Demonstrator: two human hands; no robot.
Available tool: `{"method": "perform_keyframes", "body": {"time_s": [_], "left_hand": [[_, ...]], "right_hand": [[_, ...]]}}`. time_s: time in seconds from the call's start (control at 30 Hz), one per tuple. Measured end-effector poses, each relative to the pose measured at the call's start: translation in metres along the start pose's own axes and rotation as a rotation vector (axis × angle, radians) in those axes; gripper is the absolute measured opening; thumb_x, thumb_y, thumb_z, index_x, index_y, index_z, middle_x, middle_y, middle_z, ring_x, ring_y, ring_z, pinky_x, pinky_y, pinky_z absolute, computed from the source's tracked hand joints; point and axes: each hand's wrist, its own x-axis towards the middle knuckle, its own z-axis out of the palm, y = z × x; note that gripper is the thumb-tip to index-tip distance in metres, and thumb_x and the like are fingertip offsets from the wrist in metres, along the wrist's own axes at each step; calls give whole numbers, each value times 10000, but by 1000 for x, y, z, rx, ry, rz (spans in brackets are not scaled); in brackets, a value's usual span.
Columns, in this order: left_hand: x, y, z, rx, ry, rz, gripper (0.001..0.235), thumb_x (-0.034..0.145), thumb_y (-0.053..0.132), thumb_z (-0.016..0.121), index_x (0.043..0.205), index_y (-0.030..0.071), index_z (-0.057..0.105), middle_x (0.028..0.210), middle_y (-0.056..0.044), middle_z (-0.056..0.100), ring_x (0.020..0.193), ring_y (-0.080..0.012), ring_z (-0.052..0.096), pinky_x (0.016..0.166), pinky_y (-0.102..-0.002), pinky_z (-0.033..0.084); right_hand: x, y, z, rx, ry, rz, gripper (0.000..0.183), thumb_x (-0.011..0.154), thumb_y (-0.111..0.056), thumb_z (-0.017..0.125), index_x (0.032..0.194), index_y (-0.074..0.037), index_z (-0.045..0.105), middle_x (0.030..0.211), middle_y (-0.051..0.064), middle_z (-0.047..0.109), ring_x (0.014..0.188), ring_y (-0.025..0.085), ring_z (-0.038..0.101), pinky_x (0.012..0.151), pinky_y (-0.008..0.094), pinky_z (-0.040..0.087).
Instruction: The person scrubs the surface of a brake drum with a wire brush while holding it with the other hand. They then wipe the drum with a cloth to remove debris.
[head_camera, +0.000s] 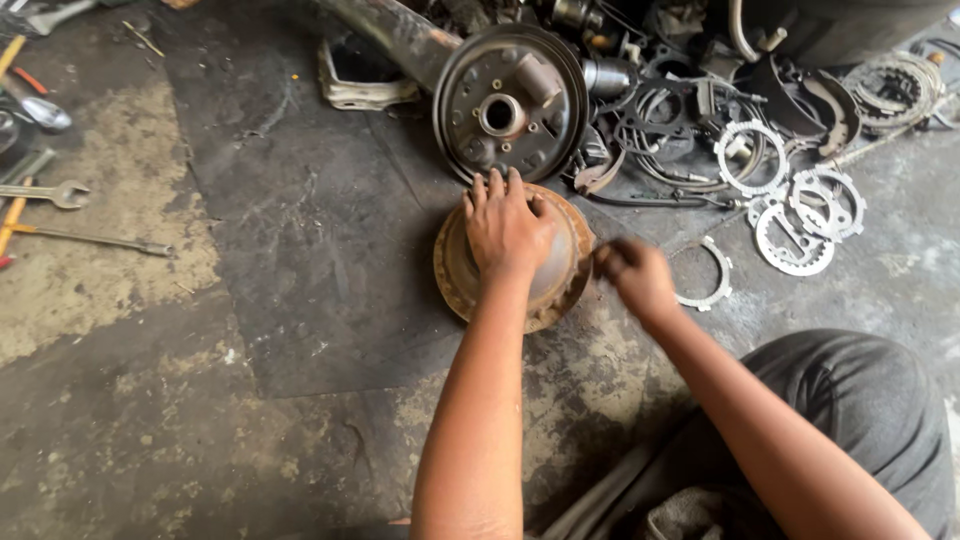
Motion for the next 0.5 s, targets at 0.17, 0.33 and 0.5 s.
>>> {"method": "perform_keyframes", "body": {"time_s": [0.17, 0.33, 0.5], "left_hand": [[-3, 3, -1, -13, -6, -26, 533, 889, 340, 550, 1322, 46, 646, 1476, -183, 544, 1427, -381, 421, 1211, -494, 260], [-3, 2, 1, -5, 15, -20, 514, 875, 335, 565, 1283, 39, 667, 1440, -181, 575, 1407, -383, 450, 1203, -501, 283], [-2, -1, 6, -8, 5, -36, 492, 872, 331, 570, 1254, 40, 679, 1438, -183, 574, 1400, -379, 454, 1202, -504, 284]], "right_hand": [[66, -19, -2, -358, 117, -218, 186, 980, -165, 644, 1019, 16, 663, 850, 195, 720, 738, 330, 712, 691, 429, 547], [51, -32, 13, -549, 36, -319, 146, 983, -147, 647, 998, -5, 678, 855, 249, 706, 823, 469, 671, 736, 515, 531], [-13, -18, 16, -476, 73, -236, 116, 942, -128, 659, 960, -14, 673, 877, 241, 712, 807, 461, 678, 703, 508, 537]]}}
